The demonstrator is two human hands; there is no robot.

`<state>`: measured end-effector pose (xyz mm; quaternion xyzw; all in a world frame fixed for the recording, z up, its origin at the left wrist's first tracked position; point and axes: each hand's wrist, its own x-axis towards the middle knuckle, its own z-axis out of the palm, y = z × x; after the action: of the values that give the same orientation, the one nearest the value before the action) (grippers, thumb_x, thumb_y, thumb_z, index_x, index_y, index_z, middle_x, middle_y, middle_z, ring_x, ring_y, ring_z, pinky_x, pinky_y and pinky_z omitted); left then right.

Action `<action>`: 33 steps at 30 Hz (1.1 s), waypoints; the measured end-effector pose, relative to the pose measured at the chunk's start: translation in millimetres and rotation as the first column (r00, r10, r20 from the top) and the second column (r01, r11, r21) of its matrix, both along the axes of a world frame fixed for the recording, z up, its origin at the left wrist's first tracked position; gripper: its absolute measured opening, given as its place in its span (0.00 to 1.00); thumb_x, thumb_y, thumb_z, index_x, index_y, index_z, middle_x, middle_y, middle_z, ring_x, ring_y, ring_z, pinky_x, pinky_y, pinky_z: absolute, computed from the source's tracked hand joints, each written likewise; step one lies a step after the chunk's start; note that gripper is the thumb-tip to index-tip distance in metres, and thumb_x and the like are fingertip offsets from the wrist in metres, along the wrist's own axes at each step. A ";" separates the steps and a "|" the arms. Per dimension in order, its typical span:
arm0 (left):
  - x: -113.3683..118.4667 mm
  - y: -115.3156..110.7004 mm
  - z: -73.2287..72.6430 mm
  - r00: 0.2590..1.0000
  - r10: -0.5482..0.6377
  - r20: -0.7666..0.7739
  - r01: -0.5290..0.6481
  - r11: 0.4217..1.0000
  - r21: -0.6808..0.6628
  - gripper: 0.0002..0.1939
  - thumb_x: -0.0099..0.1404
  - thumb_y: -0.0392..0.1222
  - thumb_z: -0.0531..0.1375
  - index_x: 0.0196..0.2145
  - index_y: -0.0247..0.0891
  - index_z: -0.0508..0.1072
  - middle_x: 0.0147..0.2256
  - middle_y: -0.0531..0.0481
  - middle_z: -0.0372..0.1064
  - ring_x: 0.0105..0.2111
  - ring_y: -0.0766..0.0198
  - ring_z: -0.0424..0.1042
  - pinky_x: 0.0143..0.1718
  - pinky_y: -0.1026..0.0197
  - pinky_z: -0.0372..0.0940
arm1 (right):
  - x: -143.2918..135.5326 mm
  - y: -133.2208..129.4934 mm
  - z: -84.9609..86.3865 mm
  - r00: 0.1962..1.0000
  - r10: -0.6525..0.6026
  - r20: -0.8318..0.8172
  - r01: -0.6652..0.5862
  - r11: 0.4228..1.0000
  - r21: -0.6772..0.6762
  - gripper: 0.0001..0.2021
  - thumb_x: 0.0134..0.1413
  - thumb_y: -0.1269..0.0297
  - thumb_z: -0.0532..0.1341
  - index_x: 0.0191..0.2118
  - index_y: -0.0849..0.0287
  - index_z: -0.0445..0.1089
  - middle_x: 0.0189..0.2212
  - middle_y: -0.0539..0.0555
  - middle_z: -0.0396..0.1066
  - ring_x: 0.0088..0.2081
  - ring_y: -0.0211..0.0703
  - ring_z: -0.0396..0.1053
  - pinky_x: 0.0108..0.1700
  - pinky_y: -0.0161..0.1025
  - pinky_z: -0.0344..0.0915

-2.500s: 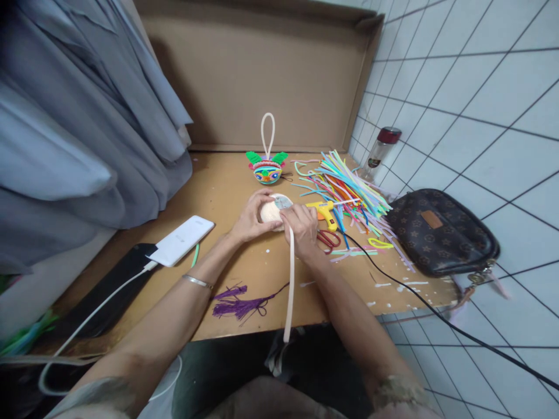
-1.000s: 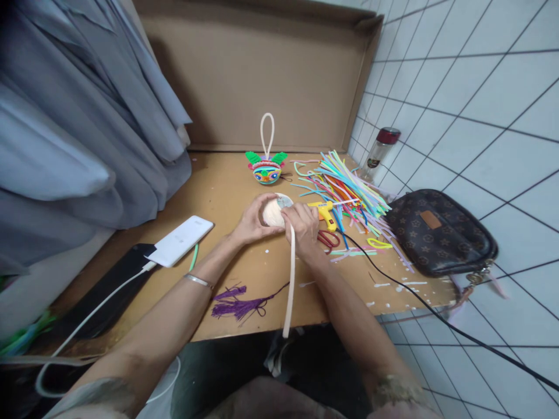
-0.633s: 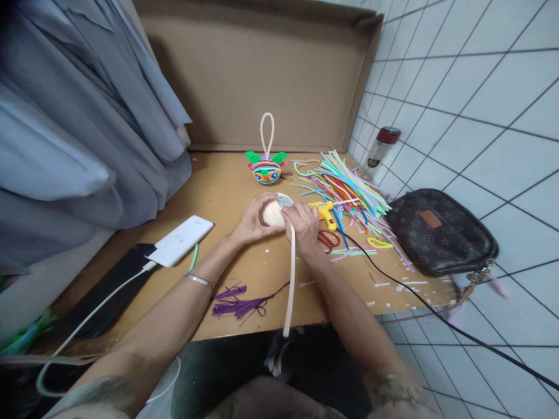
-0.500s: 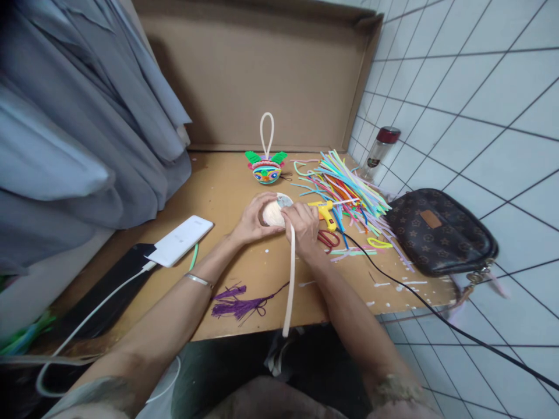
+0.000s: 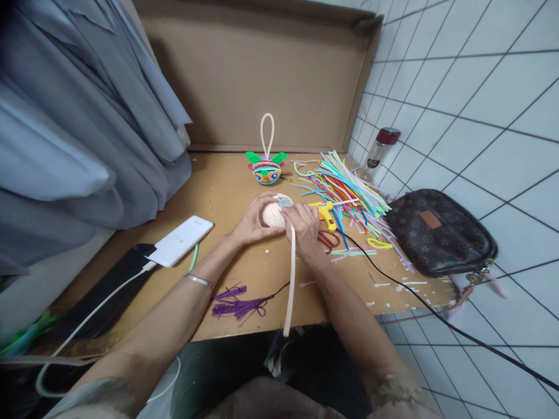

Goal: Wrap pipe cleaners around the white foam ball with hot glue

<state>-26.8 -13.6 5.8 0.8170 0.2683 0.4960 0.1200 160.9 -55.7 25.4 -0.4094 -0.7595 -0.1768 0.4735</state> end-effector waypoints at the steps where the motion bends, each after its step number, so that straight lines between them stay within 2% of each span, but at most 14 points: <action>1: -0.1 -0.3 -0.1 1.000 0.004 -0.007 -0.004 1.000 -0.007 0.39 0.55 0.61 0.72 0.57 0.41 0.66 0.62 0.33 0.66 0.65 0.42 0.67 0.65 0.36 0.63 | 0.1 -0.1 0.0 1.000 0.003 0.000 -0.003 1.000 -0.002 0.12 0.71 0.67 0.56 0.37 0.56 0.75 0.33 0.54 0.75 0.37 0.46 0.68 0.43 0.45 0.54; 5: 0.1 -0.5 -1.3 1.000 0.009 -0.028 -0.009 1.000 -0.016 0.39 0.55 0.62 0.72 0.57 0.41 0.66 0.65 0.31 0.63 0.67 0.41 0.64 0.66 0.35 0.61 | 0.2 -0.5 0.6 1.000 0.007 0.011 -0.007 1.000 0.025 0.12 0.71 0.67 0.56 0.37 0.56 0.75 0.33 0.54 0.75 0.37 0.45 0.68 0.43 0.45 0.54; 9: -0.3 1.5 -3.0 0.999 -0.026 -0.032 0.027 0.999 0.038 0.39 0.56 0.60 0.72 0.59 0.41 0.65 0.64 0.31 0.64 0.66 0.41 0.66 0.65 0.35 0.63 | 0.1 -1.0 1.9 1.000 0.010 0.014 -0.011 0.998 0.070 0.12 0.71 0.66 0.56 0.36 0.57 0.75 0.32 0.54 0.75 0.36 0.45 0.68 0.43 0.45 0.55; 16: -0.4 4.2 -6.1 0.999 -0.011 -0.049 0.015 0.998 0.066 0.42 0.55 0.56 0.74 0.61 0.43 0.63 0.64 0.33 0.65 0.66 0.41 0.66 0.66 0.35 0.62 | -0.3 -2.6 2.9 1.000 -0.009 0.028 0.009 1.000 0.010 0.13 0.72 0.65 0.55 0.37 0.57 0.75 0.33 0.54 0.76 0.37 0.45 0.69 0.43 0.44 0.55; 21: 2.3 4.8 -9.4 0.999 -0.033 0.001 0.033 0.994 0.104 0.43 0.55 0.55 0.74 0.63 0.45 0.61 0.65 0.34 0.63 0.67 0.40 0.64 0.66 0.34 0.62 | -0.4 -2.6 2.1 1.000 0.000 0.014 0.000 1.000 -0.015 0.12 0.72 0.65 0.55 0.38 0.56 0.75 0.33 0.53 0.76 0.37 0.45 0.69 0.43 0.44 0.56; 26: 4.2 3.8 -10.9 0.999 -0.036 0.030 0.034 0.997 0.076 0.43 0.54 0.52 0.75 0.62 0.46 0.62 0.66 0.34 0.62 0.67 0.39 0.64 0.66 0.34 0.62 | -0.8 -1.9 0.8 1.000 -0.010 -0.012 0.010 1.000 -0.021 0.12 0.72 0.65 0.55 0.38 0.56 0.75 0.34 0.54 0.76 0.38 0.44 0.69 0.43 0.43 0.56; 33: 6.0 -1.8 -6.8 1.000 0.023 0.013 -0.024 0.999 0.045 0.40 0.54 0.48 0.74 0.61 0.44 0.63 0.66 0.34 0.63 0.68 0.40 0.64 0.66 0.36 0.62 | -1.1 -1.9 -0.3 0.999 0.002 -0.038 -0.004 0.998 -0.055 0.12 0.71 0.64 0.55 0.38 0.56 0.76 0.35 0.54 0.76 0.38 0.45 0.69 0.44 0.44 0.57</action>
<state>-20.8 -15.4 -1.1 0.8133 0.2661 0.5083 0.0975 159.8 -57.5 25.1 -0.4245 -0.7555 -0.1475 0.4767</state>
